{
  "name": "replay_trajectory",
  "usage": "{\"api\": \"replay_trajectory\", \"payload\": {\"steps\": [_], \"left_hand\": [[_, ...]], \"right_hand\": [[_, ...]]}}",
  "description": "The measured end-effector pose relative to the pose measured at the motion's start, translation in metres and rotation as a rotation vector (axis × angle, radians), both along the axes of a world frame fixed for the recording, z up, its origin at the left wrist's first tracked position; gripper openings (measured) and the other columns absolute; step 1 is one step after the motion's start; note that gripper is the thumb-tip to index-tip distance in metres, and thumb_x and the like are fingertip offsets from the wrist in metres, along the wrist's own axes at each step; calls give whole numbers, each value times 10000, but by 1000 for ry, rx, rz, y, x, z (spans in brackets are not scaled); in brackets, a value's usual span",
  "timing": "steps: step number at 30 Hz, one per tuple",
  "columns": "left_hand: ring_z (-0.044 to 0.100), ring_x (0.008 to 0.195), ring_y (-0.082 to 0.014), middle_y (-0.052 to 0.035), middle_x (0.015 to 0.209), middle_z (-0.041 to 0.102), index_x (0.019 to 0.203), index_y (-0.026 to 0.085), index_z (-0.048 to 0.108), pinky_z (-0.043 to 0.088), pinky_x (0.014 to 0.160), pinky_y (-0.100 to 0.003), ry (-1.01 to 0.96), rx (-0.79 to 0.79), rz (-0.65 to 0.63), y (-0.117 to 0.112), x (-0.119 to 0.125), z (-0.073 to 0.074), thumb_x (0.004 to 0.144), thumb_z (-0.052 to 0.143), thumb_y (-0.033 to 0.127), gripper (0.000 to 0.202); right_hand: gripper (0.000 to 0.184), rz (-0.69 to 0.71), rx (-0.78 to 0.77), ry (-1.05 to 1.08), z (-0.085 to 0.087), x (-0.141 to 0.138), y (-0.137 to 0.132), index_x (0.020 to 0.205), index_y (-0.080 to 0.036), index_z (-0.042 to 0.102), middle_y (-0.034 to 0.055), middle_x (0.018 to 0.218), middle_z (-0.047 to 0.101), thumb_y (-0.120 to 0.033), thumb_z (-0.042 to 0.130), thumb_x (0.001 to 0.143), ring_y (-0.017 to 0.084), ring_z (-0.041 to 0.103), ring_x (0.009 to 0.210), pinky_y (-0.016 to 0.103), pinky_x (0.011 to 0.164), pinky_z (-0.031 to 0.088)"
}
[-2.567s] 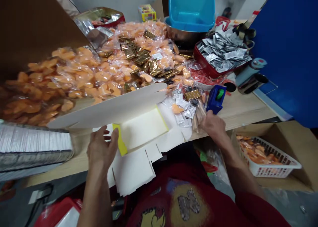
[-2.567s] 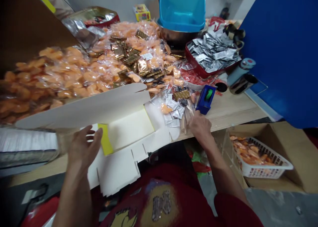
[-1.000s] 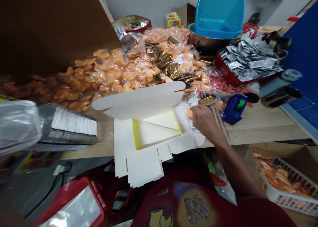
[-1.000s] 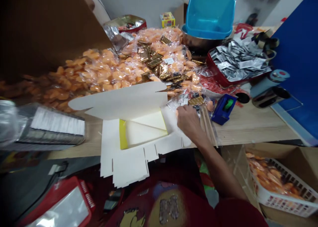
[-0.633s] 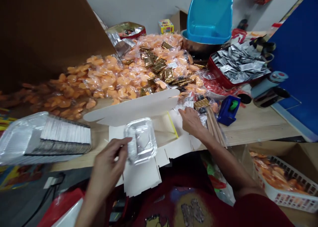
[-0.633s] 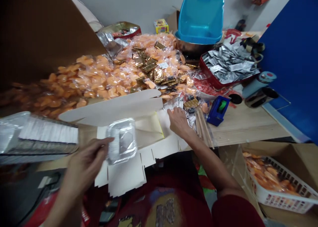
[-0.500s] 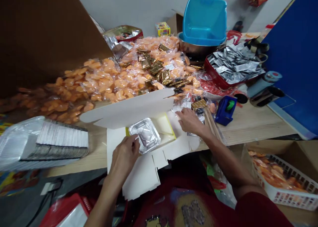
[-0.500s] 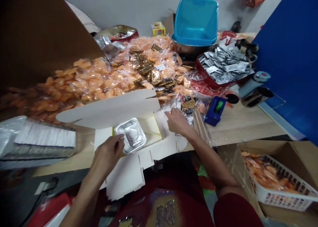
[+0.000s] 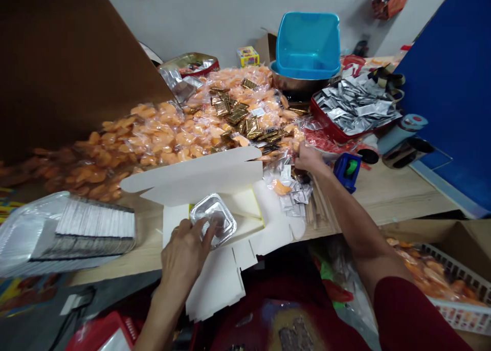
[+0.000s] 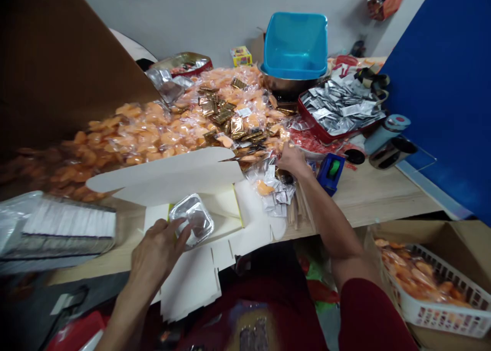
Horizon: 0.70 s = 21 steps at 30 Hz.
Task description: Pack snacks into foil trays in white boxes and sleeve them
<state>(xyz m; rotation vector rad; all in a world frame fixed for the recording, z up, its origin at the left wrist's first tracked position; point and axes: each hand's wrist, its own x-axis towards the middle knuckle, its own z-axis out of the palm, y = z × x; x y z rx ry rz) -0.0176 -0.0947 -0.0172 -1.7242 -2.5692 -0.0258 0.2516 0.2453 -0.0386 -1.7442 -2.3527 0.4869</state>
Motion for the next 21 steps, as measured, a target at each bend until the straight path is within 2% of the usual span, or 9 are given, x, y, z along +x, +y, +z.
{"api": "replay_trajectory", "payload": {"steps": [3, 5, 7, 9, 11, 14, 17, 19, 21], "left_hand": [[661, 1023, -323, -146, 1109, 693, 1303, 216, 738, 544, 831, -434, 59, 103, -237, -3, -2, -4, 1078, 460, 501, 457], [643, 1196, -357, -156, 1330, 682, 1353, 239, 704, 548, 938, -486, 40, 88, -426, -3, -4, -16, 1053, 495, 571, 494], [573, 1364, -405, -163, 1507, 610, 1409, 239, 668, 517, 1049, -543, 30, 55, -523, -1, -6, -32, 1018, 540, 624, 564], [531, 1430, -428, -158, 1563, 576, 1431, 248, 659, 467, 1122, -581, 31, 32, -549, 2, -7, -46, 1019, 566, 579, 536], [538, 1440, -404, -126, 1581, 571, 1436, 286, 661, 435, 1162, -580, 10, 5, -592, 3, -9, -55, 1051, 552, 454, 434], [565, 1422, -377, -63, 1569, 593, 1406, 366, 678, 378, 1210, -618, -28, 5, -655, 0, -10, -58, 1053, 565, 374, 371], [572, 1401, -427, -48, 1518, 637, 1346, 419, 714, 324, 1196, -742, -11, 51, -584, -5, -11, -60, 1021, 629, 367, 339], [577, 1393, -448, -71, 1521, 629, 1355, 414, 712, 383, 1149, -759, -6, 46, -549, -7, -11, -62, 1022, 634, 370, 346], [576, 1401, -443, -98, 1552, 598, 1386, 383, 700, 498, 1092, -685, -33, 18, -557, -6, -11, -64, 1040, 607, 383, 359]], "right_hand": [[400, 2, -42, 179, -3, 18, 9, 1220, -173, 602, 106, 1035, 735, -260, 654, 834, 276, 677, 922, 376, 832, 551], [367, 4, -47, 285, -4, 28, 12, 1214, -184, 594, 67, 962, 722, -296, 615, 865, 233, 661, 852, 328, 767, 547], [373, 13, -51, 382, -6, 33, 13, 1224, -184, 585, 50, 942, 713, -347, 602, 888, 206, 651, 822, 299, 734, 537], [387, 25, -52, 462, -7, 33, 17, 1225, -188, 585, 42, 970, 713, -401, 603, 903, 189, 654, 827, 278, 726, 531], [382, 17, -42, 512, -8, 32, 24, 1221, -186, 591, 38, 975, 708, -408, 595, 910, 182, 658, 819, 266, 710, 522], [353, -61, 0, 513, -4, 35, 39, 1226, -158, 589, 48, 912, 695, -330, 544, 922, 179, 641, 741, 269, 664, 495], [296, -129, 73, 417, 9, 45, 51, 1164, -137, 630, 85, 902, 708, -247, 514, 915, 194, 634, 738, 296, 683, 489], [290, -99, 120, 326, 20, 49, 52, 1128, -149, 674, 107, 977, 734, -198, 493, 906, 211, 646, 816, 313, 739, 502], [340, -7, 132, 224, 29, 45, 47, 1135, -169, 713, 106, 1046, 754, -161, 458, 910, 222, 658, 895, 322, 804, 512]]}}
